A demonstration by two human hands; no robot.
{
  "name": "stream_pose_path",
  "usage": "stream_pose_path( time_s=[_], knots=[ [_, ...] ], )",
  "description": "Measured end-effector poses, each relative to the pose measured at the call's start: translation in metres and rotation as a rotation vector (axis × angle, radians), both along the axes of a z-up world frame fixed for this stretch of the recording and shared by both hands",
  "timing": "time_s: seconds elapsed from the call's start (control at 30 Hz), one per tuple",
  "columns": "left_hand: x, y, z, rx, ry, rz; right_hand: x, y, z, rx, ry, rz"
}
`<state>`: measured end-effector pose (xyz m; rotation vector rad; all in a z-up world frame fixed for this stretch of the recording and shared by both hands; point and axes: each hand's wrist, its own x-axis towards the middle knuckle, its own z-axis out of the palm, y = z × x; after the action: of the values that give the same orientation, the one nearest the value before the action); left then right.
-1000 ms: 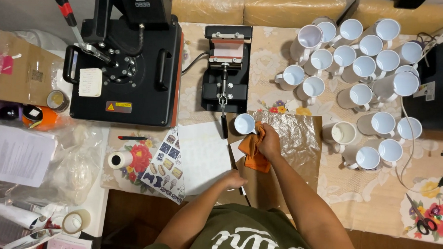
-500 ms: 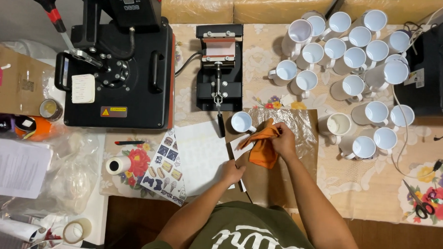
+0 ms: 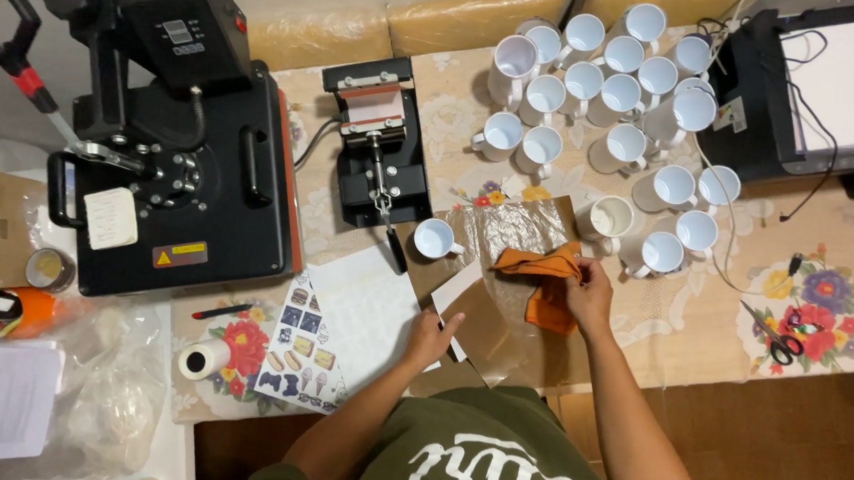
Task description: Preparing ceramic mugs by aligning printed designs and securing them with tape, then using a heat press to transfer the images.
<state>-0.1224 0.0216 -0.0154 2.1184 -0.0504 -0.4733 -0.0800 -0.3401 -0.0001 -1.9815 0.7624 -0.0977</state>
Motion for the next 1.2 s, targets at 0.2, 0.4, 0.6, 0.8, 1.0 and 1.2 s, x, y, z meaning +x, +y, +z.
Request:
stream_pose_path(
  time_s=[0.2,0.4,0.6,0.8,1.0,1.2],
  knots=[
    [0.026,-0.020,0.050,0.063,-0.010,0.072,-0.006,-0.007,0.007,0.255,-0.179,-0.026],
    [0.024,-0.059,0.037,0.081,0.040,0.319,-0.030,-0.085,0.025,0.887,-0.569,-0.049],
    [0.032,-0.115,0.064,0.023,0.126,0.557,-0.074,-0.237,0.074,0.595,-0.641,0.075],
    [0.017,-0.127,-0.032,0.086,0.214,0.490,-0.127,-0.289,0.026,-0.051,-0.297,-0.196],
    [0.011,-0.127,-0.076,0.092,0.161,0.538,-0.128,-0.257,0.027,-0.291,-0.205,-0.150],
    [0.015,-0.125,-0.061,0.106,0.107,0.610,-0.073,-0.230,0.052,-0.382,-0.387,0.035]
  ],
)
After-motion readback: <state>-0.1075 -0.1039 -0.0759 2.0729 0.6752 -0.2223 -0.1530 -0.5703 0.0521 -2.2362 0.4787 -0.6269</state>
